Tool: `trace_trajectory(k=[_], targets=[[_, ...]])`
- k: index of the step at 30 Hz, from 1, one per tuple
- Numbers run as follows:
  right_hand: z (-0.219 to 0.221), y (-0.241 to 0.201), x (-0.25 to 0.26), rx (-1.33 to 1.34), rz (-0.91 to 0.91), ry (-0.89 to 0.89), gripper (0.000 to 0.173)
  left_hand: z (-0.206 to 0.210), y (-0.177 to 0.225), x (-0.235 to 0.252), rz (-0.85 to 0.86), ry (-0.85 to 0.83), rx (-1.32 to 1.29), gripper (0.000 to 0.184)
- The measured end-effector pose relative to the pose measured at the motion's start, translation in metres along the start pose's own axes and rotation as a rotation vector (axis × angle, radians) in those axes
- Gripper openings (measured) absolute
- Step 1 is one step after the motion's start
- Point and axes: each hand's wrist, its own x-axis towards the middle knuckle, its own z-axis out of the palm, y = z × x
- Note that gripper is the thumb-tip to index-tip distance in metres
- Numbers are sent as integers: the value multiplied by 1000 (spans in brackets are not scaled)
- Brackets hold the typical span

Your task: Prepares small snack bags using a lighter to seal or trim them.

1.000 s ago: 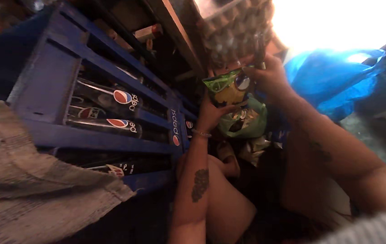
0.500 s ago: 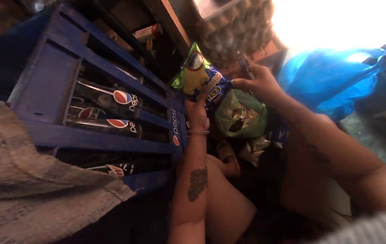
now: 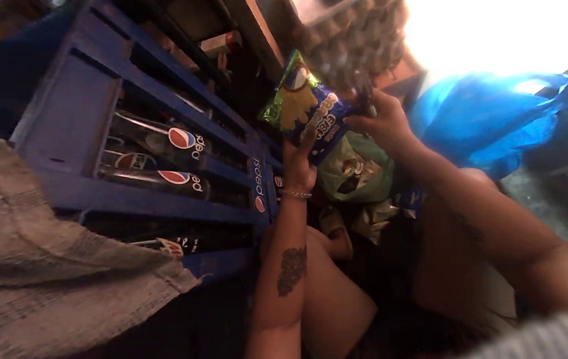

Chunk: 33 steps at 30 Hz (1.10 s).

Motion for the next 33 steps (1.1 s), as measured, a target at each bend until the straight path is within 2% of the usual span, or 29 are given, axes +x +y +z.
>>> trace_trajectory(k=[2,3,7,9,12,14,17,22,27,31,33], targets=[[0,2,1,5,-60,45,32,0,2,-3,-105,-68,-59,35],[0,5,1,6,-88,65,33,0,2,-4,-171,-127,-77,39],[0,8,3,78,-139,154,32,-1,-9,-5,-372,-471,-3,85],[-1,6,3,111,-142,197,30,-1,-15,-5,-417,-584,20,89],[-4,7,4,119,-129,209,30,-1,-18,-5,-389,-626,-21,84],[-4,7,4,137,-122,204,29,0,-17,-5,-361,-572,-61,82],[-1,3,2,148,-120,140,30,5,-11,-7,-361,-388,-111,74],[4,3,0,111,-103,19,34,7,-11,-7,-270,-180,-69,51],[4,3,0,31,-91,-44,37,5,-14,-7,-302,-111,-56,46],[4,5,0,34,-13,-67,47,9,-14,-6,-185,37,-70,30],[7,6,-2,78,54,-52,47,12,-13,-6,-122,70,-82,25]])
